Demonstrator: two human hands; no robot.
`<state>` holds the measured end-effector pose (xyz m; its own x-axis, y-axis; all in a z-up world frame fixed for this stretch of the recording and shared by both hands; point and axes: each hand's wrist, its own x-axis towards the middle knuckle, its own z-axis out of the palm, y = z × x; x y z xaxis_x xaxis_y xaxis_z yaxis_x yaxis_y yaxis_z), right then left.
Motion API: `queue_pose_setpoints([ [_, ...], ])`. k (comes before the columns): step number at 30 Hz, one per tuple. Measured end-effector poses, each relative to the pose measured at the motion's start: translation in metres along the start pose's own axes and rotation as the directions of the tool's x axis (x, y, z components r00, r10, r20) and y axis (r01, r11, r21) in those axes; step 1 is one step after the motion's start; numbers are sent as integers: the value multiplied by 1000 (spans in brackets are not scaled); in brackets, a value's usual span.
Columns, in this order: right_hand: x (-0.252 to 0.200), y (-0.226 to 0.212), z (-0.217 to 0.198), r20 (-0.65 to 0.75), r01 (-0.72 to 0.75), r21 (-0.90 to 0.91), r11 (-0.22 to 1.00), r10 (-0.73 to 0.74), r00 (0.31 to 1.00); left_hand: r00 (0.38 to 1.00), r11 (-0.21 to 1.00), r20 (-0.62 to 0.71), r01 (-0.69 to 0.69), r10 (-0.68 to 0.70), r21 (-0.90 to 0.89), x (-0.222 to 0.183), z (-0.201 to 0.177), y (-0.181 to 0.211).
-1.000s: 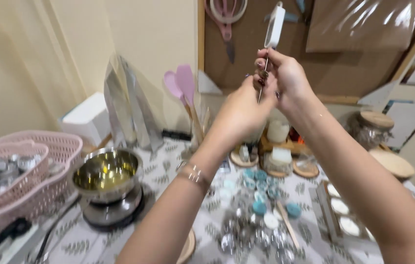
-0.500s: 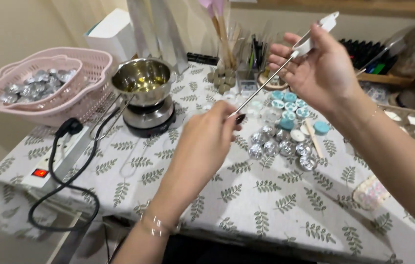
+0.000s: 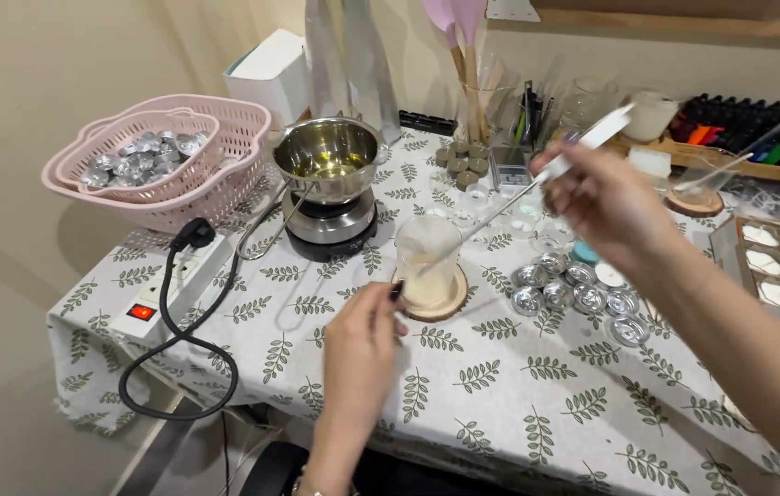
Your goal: Arranging candle tins and checking the temperature of melted wax with a digital thermometer.
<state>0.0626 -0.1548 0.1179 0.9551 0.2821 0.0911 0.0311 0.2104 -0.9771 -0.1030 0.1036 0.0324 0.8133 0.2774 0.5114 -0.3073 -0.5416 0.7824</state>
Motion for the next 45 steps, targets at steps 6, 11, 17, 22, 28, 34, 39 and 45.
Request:
queue_pose_setpoints([
  [6,14,-10,-29,-154,181,9,983,-177,972,921,920,111,384,-375,-80,2,-5,-17],
  [11,9,-4,-34,-229,148,93,985,-123,965,879,927,381,355,-286,-124,-12,48,-17],
  [17,12,17,-67,-242,139,14,990,-132,961,884,987,466,-98,27,127,-10,92,8],
  [22,10,21,-82,-313,131,-19,991,-130,941,863,958,502,-187,55,217,-4,115,-5],
  [28,9,19,-85,-312,32,29,999,-22,950,895,942,386,-301,225,150,-16,124,-10],
  [34,7,2,-84,-206,81,93,992,-61,977,905,982,392,-186,167,11,-21,81,24],
  [39,15,-15,-77,-167,145,69,987,-132,977,976,991,206,-46,72,-129,-27,31,10],
  [45,50,-33,-51,-154,277,146,950,-255,955,827,915,-500,-42,257,402,6,-45,9],
])
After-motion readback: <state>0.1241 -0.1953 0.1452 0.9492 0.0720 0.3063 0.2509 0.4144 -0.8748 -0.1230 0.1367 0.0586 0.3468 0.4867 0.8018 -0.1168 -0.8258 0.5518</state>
